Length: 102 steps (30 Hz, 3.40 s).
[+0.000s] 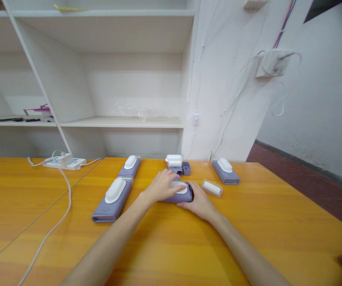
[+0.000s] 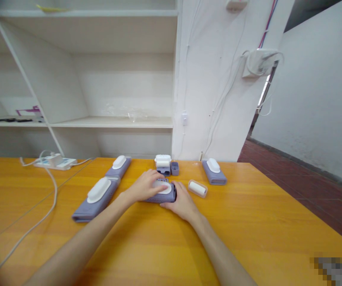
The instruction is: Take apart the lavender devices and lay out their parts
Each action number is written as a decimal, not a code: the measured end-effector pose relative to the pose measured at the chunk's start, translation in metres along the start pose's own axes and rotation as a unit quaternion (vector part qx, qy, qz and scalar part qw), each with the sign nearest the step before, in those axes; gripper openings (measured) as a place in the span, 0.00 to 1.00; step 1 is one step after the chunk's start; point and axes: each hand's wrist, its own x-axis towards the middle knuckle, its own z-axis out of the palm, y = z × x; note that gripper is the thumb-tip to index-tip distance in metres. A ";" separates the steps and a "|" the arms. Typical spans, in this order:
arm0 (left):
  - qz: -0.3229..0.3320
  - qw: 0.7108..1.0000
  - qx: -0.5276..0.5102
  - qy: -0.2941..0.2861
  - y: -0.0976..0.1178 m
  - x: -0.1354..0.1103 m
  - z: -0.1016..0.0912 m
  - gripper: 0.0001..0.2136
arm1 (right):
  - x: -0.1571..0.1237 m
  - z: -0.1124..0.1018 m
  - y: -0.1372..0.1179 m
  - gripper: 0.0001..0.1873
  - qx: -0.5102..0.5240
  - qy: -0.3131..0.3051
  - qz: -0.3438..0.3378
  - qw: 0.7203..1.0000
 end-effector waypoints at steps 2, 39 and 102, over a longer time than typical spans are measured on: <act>0.036 0.997 0.068 -0.027 0.011 -0.001 0.006 0.20 | 0.000 0.000 -0.004 0.41 0.010 -0.001 0.000 1.000; -0.139 0.965 0.214 0.058 0.017 -0.019 0.033 0.26 | -0.007 -0.003 -0.004 0.39 -0.023 0.004 -0.007 1.000; 0.016 0.971 0.117 -0.209 0.006 0.009 -0.024 0.29 | -0.006 -0.012 0.004 0.48 0.029 -0.051 0.005 0.998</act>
